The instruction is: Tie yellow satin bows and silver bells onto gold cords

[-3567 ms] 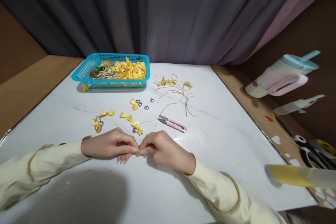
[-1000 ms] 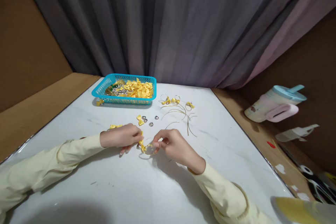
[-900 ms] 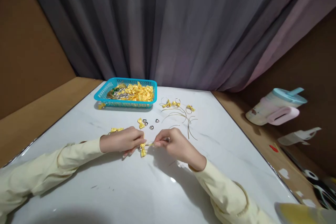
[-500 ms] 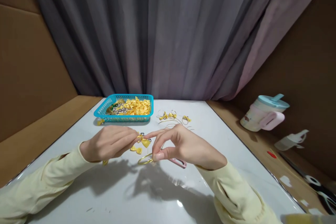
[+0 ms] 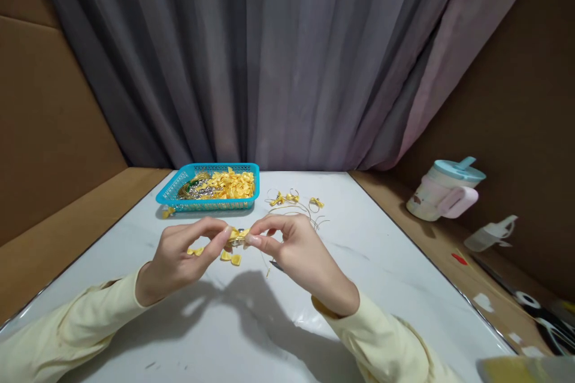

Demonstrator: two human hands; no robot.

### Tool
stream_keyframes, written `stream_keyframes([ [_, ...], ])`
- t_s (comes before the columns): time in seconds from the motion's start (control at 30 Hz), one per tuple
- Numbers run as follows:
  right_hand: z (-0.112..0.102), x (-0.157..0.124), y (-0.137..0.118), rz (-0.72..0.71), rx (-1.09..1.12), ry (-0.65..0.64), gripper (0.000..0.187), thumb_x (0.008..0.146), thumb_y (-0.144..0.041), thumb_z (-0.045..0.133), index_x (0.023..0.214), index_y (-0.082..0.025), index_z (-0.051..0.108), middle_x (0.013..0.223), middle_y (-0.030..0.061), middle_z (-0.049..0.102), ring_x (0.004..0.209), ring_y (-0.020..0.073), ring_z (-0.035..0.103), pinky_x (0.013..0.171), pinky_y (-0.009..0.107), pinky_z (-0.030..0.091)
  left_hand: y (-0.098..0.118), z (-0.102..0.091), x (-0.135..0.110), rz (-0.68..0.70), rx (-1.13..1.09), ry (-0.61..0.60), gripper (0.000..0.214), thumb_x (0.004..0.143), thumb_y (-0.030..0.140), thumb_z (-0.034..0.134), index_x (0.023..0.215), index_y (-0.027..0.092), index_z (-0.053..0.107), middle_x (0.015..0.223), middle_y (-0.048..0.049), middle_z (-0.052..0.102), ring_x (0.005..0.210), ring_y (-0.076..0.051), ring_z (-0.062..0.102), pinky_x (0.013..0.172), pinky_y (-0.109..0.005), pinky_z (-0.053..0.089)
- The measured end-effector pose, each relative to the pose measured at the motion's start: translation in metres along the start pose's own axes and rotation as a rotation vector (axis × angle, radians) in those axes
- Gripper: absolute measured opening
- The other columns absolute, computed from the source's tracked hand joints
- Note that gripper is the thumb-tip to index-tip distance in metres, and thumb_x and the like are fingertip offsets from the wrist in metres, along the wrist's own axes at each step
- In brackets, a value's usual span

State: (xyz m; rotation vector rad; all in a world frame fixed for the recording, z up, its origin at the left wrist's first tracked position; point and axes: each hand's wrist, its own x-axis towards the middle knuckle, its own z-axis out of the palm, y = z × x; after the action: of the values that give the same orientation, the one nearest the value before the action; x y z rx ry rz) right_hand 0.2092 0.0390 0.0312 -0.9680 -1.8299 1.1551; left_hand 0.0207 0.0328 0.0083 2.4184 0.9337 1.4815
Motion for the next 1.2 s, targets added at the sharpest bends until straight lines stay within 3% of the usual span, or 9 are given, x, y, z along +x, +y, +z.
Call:
stream_keyframes([
  [0.17,0.004,-0.004,-0.002,-0.066,-0.088,0.012,0.012,0.080,-0.021,0.059,0.070,-0.017,0.065,0.075,0.0020,0.065,0.074,0.0147,0.058,0.072,0.029,0.043,0.004,-0.002,0.002,-0.382,-0.164,-0.327,0.035,0.093,0.032,0.034,0.065,0.016,0.048,0.049,0.0025,0.055,0.045,-0.009,0.052,0.049,-0.021,0.042],
  [0.33,0.007,-0.008,-0.008,-0.101,-0.176,0.064,0.014,0.081,-0.016,0.057,0.068,-0.017,0.063,0.073,0.0013,0.064,0.071,0.0133,0.058,0.070,0.026,0.042,0.004,0.001,0.002,-0.555,-0.273,-0.444,0.047,0.095,0.041,0.027,0.064,0.016,0.051,0.048,0.0013,0.058,0.048,-0.009,0.055,0.053,-0.020,0.044],
  [0.43,0.008,-0.010,-0.011,-0.097,-0.249,0.071,0.015,0.080,-0.013,0.056,0.066,-0.016,0.061,0.071,0.0012,0.063,0.070,0.0133,0.057,0.068,0.026,0.042,0.004,0.001,0.002,-0.477,-0.224,-0.451,0.043,0.095,0.036,0.030,0.066,0.016,0.054,0.052,0.0009,0.061,0.050,-0.009,0.057,0.053,-0.019,0.044],
  [0.7,0.012,-0.014,-0.011,-0.031,-0.394,0.083,0.019,0.079,-0.005,0.053,0.066,-0.017,0.060,0.069,0.0011,0.063,0.067,0.0142,0.055,0.062,0.025,0.040,-0.001,0.003,-0.007,-0.007,0.101,-0.423,0.035,0.095,0.020,0.026,0.071,0.016,0.051,0.061,0.0011,0.058,0.050,-0.010,0.055,0.054,-0.022,0.043],
  [1.03,0.018,-0.015,-0.005,-0.094,-0.396,0.144,0.022,0.074,0.003,0.050,0.065,-0.016,0.057,0.069,0.0017,0.062,0.065,0.0130,0.056,0.062,0.025,0.041,0.001,0.007,-0.008,0.134,0.196,-0.354,0.036,0.097,0.019,0.023,0.071,0.016,0.047,0.058,0.0011,0.052,0.048,-0.010,0.051,0.049,-0.022,0.042],
  [1.2,0.018,-0.015,-0.006,-0.082,-0.379,0.157,0.020,0.074,0.001,0.050,0.065,-0.015,0.057,0.069,0.0016,0.062,0.065,0.0128,0.056,0.060,0.024,0.040,-0.001,0.009,-0.008,0.197,0.248,-0.292,0.029,0.093,0.031,0.039,0.069,0.017,0.045,0.053,0.0035,0.045,0.044,-0.011,0.041,0.044,-0.026,0.032],
])
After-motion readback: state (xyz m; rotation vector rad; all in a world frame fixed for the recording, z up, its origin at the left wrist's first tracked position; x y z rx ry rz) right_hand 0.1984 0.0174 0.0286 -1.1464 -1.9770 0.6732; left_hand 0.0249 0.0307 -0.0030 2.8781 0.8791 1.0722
